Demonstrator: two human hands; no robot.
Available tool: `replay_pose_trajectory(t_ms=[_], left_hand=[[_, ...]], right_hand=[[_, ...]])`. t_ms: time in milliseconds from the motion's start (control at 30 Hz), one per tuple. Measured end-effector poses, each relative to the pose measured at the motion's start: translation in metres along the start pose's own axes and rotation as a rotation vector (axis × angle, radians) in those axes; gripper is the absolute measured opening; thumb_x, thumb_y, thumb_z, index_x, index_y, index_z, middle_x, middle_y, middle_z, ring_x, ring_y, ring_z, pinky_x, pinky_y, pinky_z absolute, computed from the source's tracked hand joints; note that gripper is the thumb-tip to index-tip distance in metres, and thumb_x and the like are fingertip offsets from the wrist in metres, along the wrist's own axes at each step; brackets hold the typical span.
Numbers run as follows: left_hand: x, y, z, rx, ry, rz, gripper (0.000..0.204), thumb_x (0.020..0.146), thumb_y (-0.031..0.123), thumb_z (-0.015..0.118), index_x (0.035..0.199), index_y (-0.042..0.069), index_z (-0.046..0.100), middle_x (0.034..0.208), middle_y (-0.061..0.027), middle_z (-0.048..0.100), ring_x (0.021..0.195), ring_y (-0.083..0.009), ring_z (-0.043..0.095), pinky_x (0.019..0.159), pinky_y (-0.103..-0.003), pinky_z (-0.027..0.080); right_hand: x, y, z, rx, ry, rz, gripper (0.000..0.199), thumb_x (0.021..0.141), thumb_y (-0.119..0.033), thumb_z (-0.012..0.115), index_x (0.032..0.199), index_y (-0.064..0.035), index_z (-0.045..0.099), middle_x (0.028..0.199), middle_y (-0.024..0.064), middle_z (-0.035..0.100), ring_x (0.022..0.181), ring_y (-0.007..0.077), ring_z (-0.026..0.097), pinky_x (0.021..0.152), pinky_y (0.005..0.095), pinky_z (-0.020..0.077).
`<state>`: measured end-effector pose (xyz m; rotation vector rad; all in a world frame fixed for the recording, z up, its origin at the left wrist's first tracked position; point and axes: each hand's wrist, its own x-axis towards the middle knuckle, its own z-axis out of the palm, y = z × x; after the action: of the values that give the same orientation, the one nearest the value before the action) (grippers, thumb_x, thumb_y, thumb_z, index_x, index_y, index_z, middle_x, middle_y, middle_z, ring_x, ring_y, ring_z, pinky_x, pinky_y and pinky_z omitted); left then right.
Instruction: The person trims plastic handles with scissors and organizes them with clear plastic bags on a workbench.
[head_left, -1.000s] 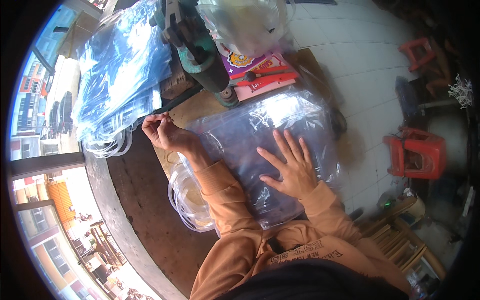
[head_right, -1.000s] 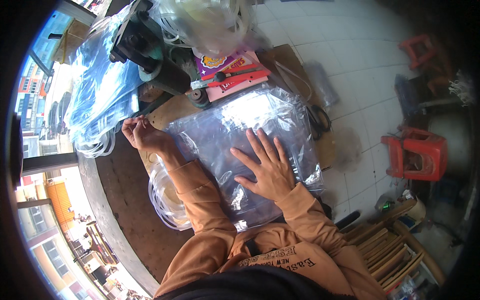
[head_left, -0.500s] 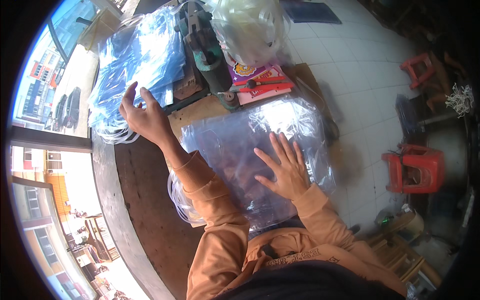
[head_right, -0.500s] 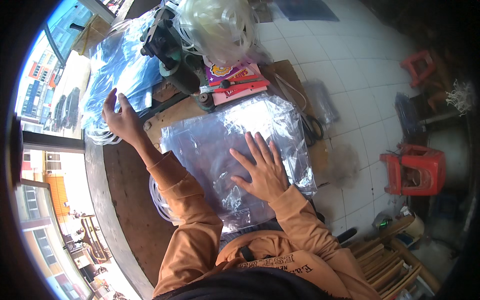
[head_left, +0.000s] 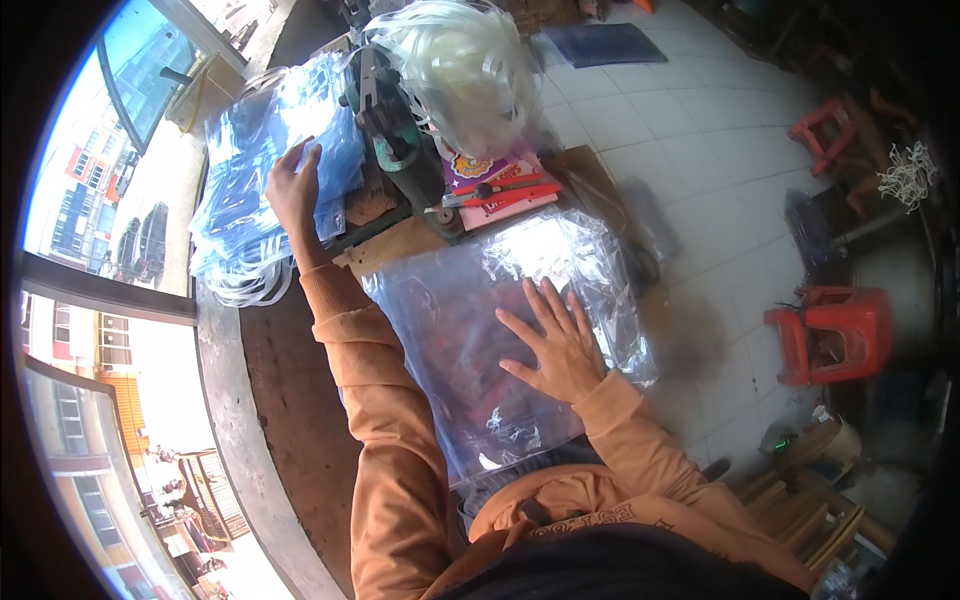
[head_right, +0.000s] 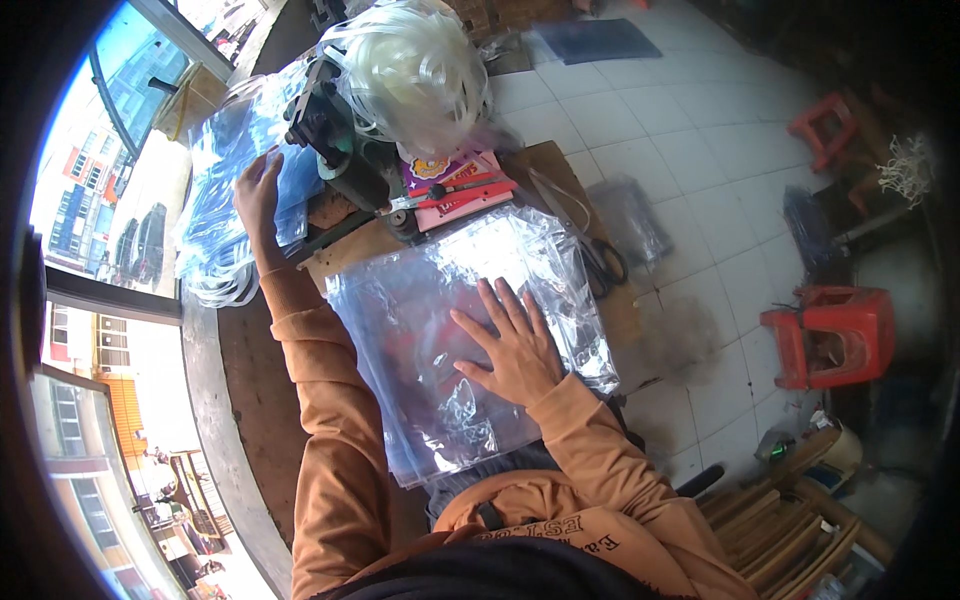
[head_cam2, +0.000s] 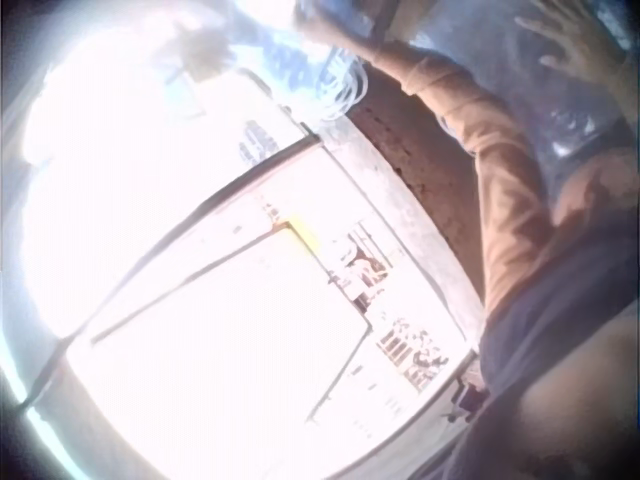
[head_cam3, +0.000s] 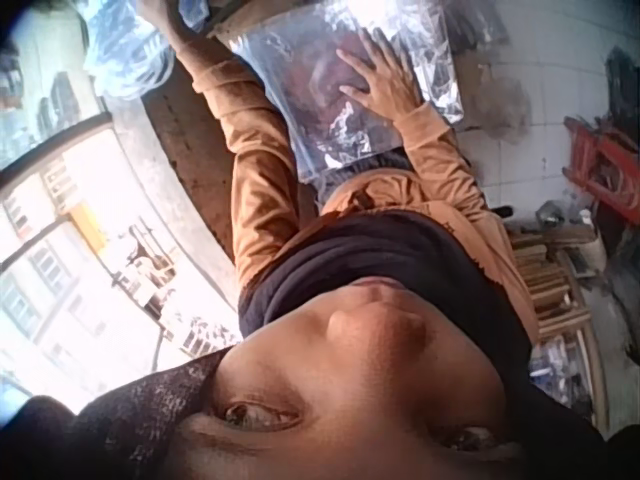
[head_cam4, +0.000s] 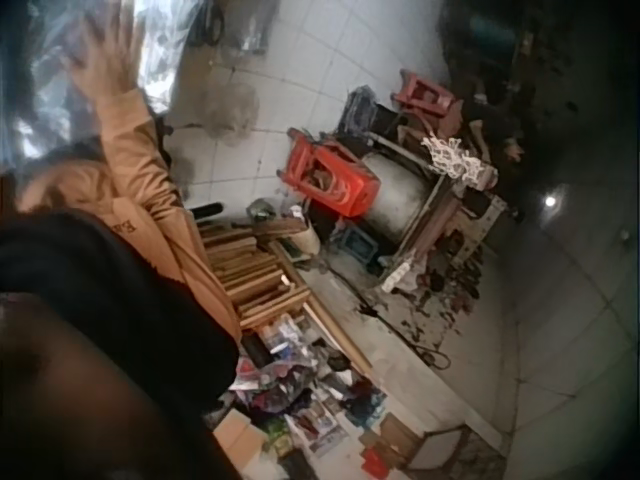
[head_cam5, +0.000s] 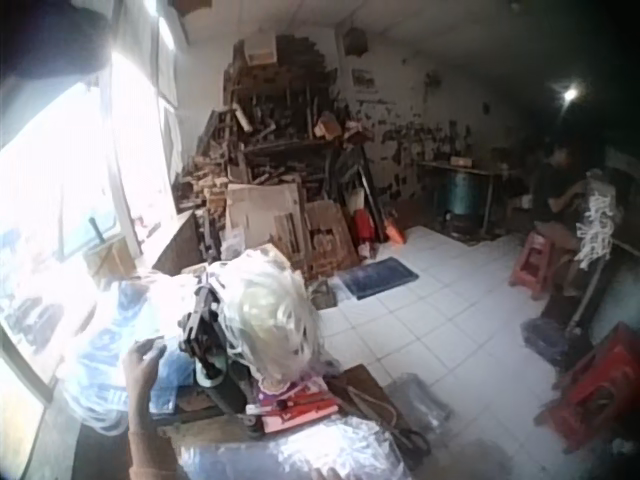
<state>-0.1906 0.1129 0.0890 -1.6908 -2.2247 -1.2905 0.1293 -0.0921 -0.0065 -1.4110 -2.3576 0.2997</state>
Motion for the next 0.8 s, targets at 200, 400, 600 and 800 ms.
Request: replay_pose_trajectory(t_ms=[200,400,600,800], left_hand=[[0.021,-0.003,-0.013,0.056,-0.038,-0.040,0.037,0.074,0.034,0.069,0.101,0.008,0.067,0.091,-0.0136,0.068,0.086,-0.0216,0.064,0.079,-0.031,0.045],[0.038,0.001,-0.024,0.096,-0.075,0.000,0.041,0.063,0.037,0.079,0.071,0.002,0.060,0.065,-0.0056,0.060,0.060,-0.0137,0.054,0.061,-0.028,0.044],[0.038,-0.013,-0.043,-0.248,-0.640,-0.019,0.036,0.079,0.039,0.068,0.087,0.006,0.056,0.061,0.0072,0.042,0.054,-0.0038,0.033,0.048,-0.020,0.026],[0.037,-0.018,-0.053,-0.503,-0.279,-0.127,0.029,0.087,0.037,0.059,0.094,0.009,0.057,0.067,0.0077,0.043,0.057,-0.0026,0.035,0.051,-0.017,0.027]], right_hand=[[-0.001,0.002,0.000,0.061,0.036,-0.016,0.061,0.077,-0.049,0.059,0.132,-0.0264,0.044,0.144,0.0132,0.027,0.134,0.0305,0.023,0.107,0.0498,0.0198],[-0.002,0.004,-0.001,0.069,0.065,-0.015,0.060,0.077,-0.050,0.058,0.130,-0.0239,0.046,0.143,0.0127,0.030,0.134,0.0287,0.023,0.108,0.0461,0.0192],[-0.002,0.002,-0.001,0.087,0.069,-0.016,0.061,0.076,-0.048,0.060,0.130,-0.0235,0.046,0.142,0.0130,0.030,0.133,0.0288,0.024,0.108,0.0460,0.0198],[-0.002,0.003,-0.001,0.092,0.074,-0.014,0.061,0.076,-0.048,0.060,0.130,-0.0238,0.046,0.143,0.0129,0.030,0.133,0.0285,0.025,0.108,0.0455,0.0198]])
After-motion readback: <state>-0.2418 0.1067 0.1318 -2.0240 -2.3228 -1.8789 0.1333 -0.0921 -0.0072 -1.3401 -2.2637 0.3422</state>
